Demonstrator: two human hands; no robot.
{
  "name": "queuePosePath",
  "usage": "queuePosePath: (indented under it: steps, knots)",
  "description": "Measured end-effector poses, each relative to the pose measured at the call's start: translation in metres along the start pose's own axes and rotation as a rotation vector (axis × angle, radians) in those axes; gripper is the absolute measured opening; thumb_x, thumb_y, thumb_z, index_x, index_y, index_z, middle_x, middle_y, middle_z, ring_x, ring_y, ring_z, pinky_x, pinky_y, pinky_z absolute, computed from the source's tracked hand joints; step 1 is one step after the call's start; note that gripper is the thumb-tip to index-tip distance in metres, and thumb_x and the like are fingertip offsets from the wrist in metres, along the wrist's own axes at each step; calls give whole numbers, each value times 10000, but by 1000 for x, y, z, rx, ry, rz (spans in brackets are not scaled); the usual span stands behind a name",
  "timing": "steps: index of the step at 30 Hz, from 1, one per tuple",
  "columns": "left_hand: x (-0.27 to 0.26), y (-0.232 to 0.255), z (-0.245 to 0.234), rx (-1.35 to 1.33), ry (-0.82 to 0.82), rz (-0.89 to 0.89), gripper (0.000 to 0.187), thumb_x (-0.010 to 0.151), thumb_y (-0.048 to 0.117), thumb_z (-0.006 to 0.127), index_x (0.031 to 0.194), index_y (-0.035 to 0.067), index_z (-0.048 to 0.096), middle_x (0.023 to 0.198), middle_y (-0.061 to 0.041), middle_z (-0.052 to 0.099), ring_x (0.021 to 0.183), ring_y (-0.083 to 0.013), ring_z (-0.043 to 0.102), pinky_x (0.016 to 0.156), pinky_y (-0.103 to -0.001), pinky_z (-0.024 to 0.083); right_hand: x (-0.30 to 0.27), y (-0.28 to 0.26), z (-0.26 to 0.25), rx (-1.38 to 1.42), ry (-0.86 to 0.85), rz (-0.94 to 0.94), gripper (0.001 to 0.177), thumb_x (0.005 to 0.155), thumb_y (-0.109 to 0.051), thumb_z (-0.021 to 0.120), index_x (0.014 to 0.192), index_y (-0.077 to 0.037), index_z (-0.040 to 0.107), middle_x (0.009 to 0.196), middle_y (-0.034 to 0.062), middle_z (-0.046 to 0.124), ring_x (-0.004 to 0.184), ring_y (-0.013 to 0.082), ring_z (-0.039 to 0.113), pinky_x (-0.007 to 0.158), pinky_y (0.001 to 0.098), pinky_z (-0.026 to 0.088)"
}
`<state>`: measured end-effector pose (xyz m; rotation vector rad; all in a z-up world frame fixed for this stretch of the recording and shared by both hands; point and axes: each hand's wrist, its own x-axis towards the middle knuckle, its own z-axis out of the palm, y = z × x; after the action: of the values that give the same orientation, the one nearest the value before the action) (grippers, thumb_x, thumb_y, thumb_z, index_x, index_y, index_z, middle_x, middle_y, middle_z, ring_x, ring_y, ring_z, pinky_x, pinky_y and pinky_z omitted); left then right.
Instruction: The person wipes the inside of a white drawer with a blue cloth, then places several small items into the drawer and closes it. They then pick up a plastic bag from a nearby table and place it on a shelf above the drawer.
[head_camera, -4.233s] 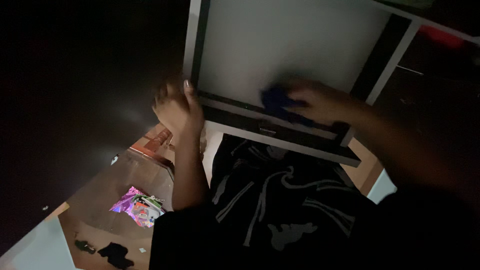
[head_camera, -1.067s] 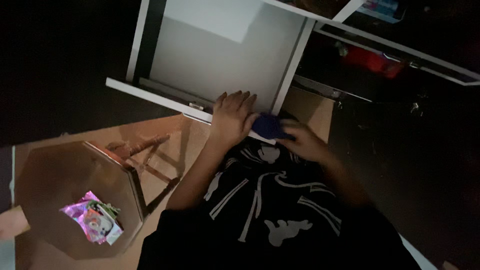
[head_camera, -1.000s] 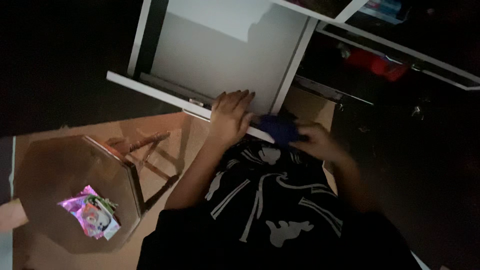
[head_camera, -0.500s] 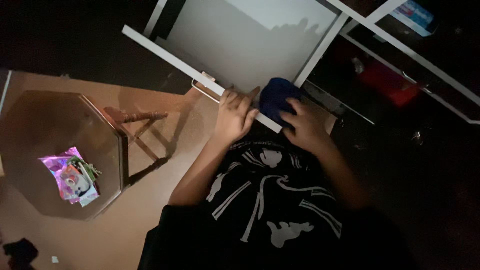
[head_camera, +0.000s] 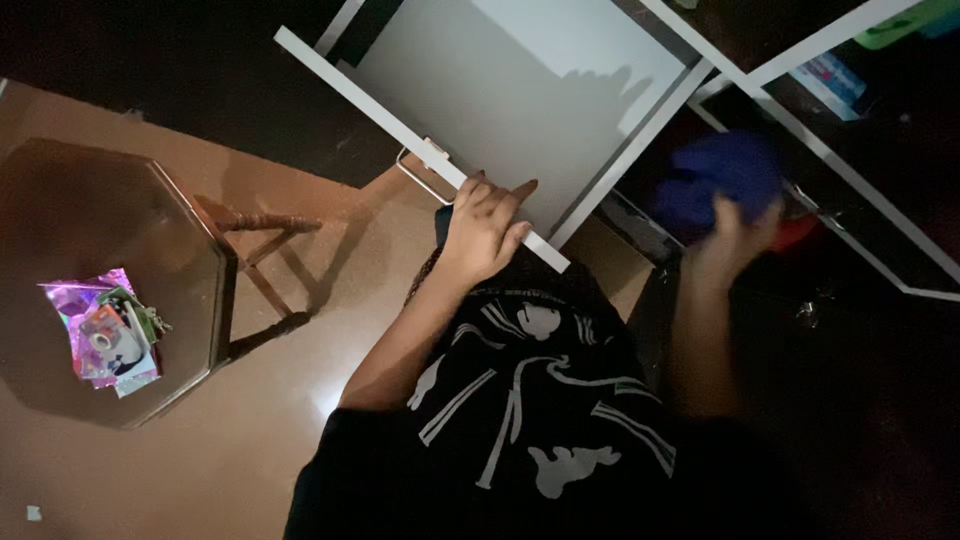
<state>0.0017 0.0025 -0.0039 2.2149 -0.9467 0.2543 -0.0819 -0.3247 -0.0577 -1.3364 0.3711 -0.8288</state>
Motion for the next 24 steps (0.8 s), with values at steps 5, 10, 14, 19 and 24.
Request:
queuePosePath:
  steps: [5,10,14,19,24]
  knots:
    - [9,9,-1,19,-94,-103,432,979,374,638,1249,44,708,928,-124,711,979,-313,653,1086,-510,420,-15,-18,-29,112,220,112,591,803,16,679,1378,-1,544,1333,177,617,1234,341,637,1067,549,588]
    - [37,27,40,-17,-281,148,582,912,544,638,1094,0,741,1063,-191,743,990,-347,694,862,-440,524,-30,-20,-24,-163,60,20,530,892,34,746,1397,11,585,1304,152,625,1099,290,629,917,449,560]
    - [68,14,76,-391,-851,-223,430,1024,448,563,1040,67,762,960,-200,739,887,-324,707,825,-478,547,-33,-18,7,159,24,51,591,879,72,781,1415,-1,544,1329,116,613,1207,259,622,1132,422,517]
    - [101,-20,57,-173,-573,-318,442,1061,422,537,924,74,773,841,-166,715,784,-324,687,815,-496,534,-40,-2,16,86,-54,59,517,947,59,815,1396,-1,564,1313,91,638,1158,219,617,1118,365,480]
    - [120,-2,-12,-227,-226,-286,448,1116,328,521,894,-11,712,794,-142,668,768,-270,656,848,-430,589,-61,-19,-21,-72,-215,161,541,784,-74,866,1264,-56,616,1233,92,643,1161,228,643,1031,390,534]
